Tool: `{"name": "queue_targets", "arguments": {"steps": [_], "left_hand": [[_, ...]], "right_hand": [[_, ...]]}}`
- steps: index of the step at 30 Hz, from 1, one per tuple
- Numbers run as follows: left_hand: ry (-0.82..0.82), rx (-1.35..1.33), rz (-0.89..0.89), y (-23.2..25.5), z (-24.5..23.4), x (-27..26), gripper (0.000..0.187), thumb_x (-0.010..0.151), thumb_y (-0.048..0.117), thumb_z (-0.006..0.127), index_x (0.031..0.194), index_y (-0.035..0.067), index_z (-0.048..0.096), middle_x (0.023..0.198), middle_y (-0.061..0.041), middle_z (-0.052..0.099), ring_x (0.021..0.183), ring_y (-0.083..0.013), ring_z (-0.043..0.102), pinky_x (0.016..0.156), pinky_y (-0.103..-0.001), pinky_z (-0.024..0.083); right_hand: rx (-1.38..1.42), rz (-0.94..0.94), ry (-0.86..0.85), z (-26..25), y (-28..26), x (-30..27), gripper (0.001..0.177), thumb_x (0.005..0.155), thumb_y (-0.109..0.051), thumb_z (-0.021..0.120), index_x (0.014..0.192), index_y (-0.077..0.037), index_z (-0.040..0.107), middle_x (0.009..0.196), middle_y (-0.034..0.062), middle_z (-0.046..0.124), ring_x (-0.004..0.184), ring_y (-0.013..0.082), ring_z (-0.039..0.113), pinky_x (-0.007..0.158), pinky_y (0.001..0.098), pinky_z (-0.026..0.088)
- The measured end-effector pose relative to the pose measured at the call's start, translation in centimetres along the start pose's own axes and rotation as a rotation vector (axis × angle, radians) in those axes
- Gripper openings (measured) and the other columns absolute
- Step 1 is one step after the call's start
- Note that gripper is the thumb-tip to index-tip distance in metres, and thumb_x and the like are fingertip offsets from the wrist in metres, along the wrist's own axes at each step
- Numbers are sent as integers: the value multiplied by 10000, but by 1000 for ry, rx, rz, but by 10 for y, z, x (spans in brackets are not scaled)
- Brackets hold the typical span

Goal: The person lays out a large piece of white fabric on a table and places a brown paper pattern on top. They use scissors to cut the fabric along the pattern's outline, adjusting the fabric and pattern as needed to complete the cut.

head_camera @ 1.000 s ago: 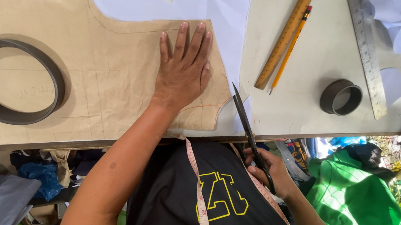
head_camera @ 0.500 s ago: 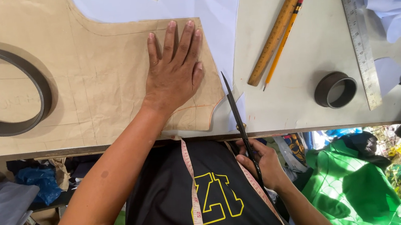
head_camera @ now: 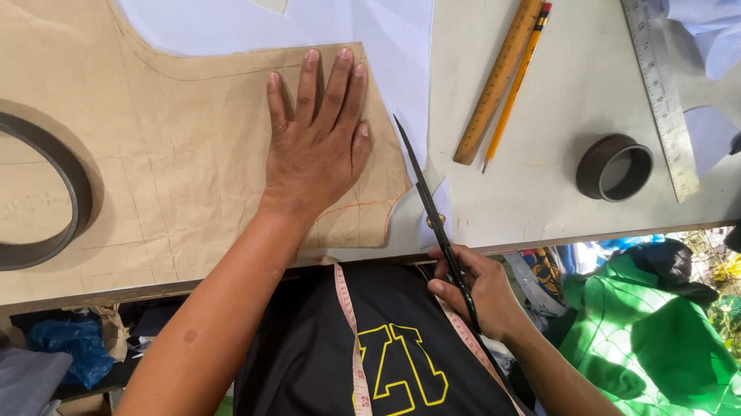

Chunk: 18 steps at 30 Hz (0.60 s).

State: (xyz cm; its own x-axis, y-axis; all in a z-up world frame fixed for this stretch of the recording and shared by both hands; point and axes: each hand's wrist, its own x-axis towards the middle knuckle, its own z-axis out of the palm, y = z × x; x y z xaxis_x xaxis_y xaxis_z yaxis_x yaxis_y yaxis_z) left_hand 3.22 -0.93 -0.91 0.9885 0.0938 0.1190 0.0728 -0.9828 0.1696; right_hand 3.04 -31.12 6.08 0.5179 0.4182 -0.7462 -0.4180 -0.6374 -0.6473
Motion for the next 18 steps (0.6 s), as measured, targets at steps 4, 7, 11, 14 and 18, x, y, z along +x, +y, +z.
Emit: {"name": "queue_targets", "arguments": {"steps": [4,7,11,14,18], "left_hand": [[9,7,0,-1,2,0,588,1168,288,465,1706,65,383,1746,-132,320,1584,-424,266,1236,-693,170],[-9,-18,0,-1,0,-1,593,1171,286,459,1711,55,376,1751,-141,309,1586,-435,255,1238,-696,156],[-18,-12,1,-1,0,1,598,1177,290,454,1717,53,355,1757,-144,286,1589,-438,245,1237,-701,154],[7,19,-1,-2,2,0,594,1173,308,464,1708,64,382,1750,-133,312,1586,-426,265,1240,-691,170],[36,-47,-50,2,21,-3,615,1128,373,407,1689,121,418,1766,-125,267,1625,-391,128,1246,-687,-13]], "right_hand": [[-113,-37,26,2,-1,7,419,902,-345,787,1226,-85,732,854,-11,683,726,87,625,687,259,524],[-196,-60,71,2,1,9,248,929,-303,776,1089,-113,771,790,-30,688,767,77,629,758,249,520],[-112,-80,14,-2,1,11,327,907,-348,787,1100,-88,750,795,-15,663,729,87,606,686,261,494],[-61,-73,-20,-2,-8,18,423,892,-362,794,1190,-68,729,829,-7,645,700,87,589,649,256,478],[61,-100,21,0,0,36,444,862,-253,869,1208,-5,740,846,115,732,512,123,652,466,254,519]]}}
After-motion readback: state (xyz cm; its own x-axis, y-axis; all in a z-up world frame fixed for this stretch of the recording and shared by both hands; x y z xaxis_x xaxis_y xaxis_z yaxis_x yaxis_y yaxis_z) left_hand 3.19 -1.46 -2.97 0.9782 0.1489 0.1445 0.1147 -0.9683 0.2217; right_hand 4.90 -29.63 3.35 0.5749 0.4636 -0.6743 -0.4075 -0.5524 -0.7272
